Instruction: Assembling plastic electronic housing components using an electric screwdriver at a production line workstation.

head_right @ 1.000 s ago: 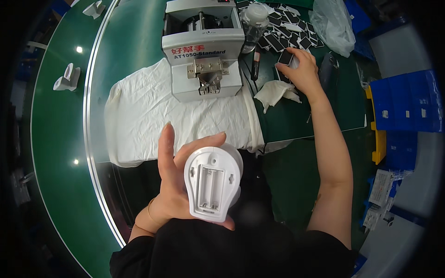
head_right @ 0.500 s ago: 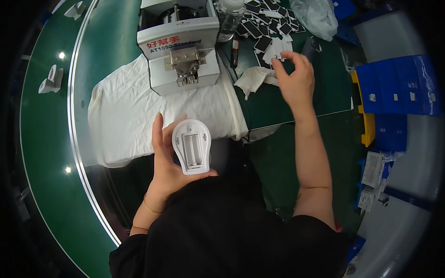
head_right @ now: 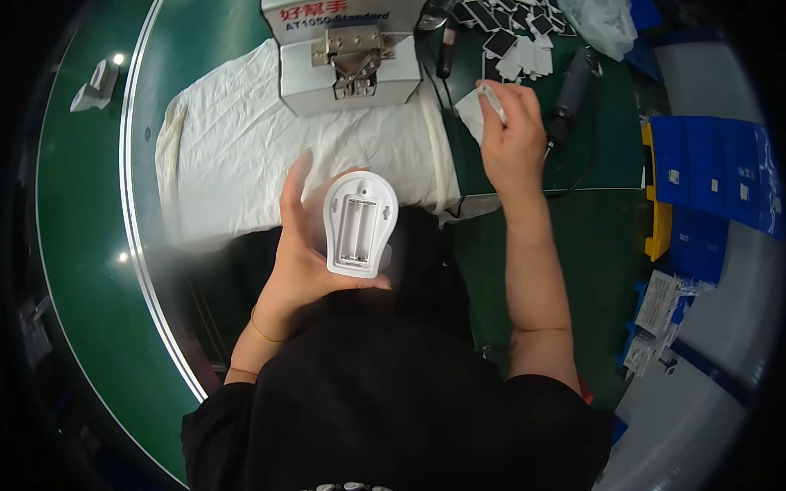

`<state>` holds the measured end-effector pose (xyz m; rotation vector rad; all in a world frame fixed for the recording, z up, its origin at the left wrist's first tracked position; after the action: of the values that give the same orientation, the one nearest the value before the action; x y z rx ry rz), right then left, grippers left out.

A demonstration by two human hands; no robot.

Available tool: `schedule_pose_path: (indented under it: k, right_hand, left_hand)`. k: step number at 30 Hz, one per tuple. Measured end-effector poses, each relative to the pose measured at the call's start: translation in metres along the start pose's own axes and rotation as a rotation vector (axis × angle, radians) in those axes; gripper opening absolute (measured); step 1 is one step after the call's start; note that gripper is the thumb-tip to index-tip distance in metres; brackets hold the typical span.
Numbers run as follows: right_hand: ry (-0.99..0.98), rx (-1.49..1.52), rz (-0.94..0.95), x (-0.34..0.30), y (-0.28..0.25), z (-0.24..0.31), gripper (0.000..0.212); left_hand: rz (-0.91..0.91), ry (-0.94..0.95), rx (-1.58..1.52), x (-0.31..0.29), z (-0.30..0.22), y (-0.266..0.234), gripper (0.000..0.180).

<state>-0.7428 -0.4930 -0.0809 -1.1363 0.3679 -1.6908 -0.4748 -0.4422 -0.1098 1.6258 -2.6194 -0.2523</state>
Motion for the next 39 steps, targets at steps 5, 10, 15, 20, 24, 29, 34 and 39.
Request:
schedule_pose_path:
  k: [5,10,15,20,24,29,34,39]
  right_hand:
    - [-0.145,0.284,0.195,0.003,-0.027,0.09,0.023]
    - [-0.736,0.17,0.551,0.001,-0.021,0.131,0.03]
    - [-0.885,0.171,0.671,0.003,-0.008,0.136,0.023]
    - [-0.982,0.192,0.718,0.005,-0.001,0.132,0.02]
    - [-1.021,0.185,0.743,0.008,-0.001,0.134,0.018]
    - [-1.062,0.261,0.68,-0.001,0.002,0.148,0.019]
    - [-1.027,0.39,0.706,-0.006,0.006,0.152,0.016]
    - [-0.884,0.334,0.858,0.005,0.007,0.137,0.014]
  left_hand:
    - [0.125,-0.062,0.026,-0.002,-0.001,-0.004,0.144]
    - [0.326,-0.208,-0.206,-0.003,-0.006,0.002,0.143]
    - [0.437,-0.227,-0.198,0.001,-0.005,0.0,0.144]
    - [0.499,-0.245,-0.078,0.001,-0.003,0.0,0.145]
    - [0.51,-0.261,-0.146,0.001,-0.002,-0.002,0.145]
    - [0.504,-0.256,-0.188,0.005,-0.007,0.001,0.145]
    - [0.532,-0.224,0.04,0.008,-0.009,-0.001,0.144]
    - [0.482,-0.096,0.118,0.01,-0.002,-0.001,0.144]
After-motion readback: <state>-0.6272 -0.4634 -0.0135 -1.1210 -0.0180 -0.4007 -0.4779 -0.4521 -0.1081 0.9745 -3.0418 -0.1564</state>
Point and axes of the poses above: each hand's wrist, its own x-axis towards the middle knuckle, its own y-axis out of the palm, z = x × y, the point moved 3 cm from there along x, towards the middle knuckle, and after that the axes turned 12 degrees about -y, right-handed, at the moved point
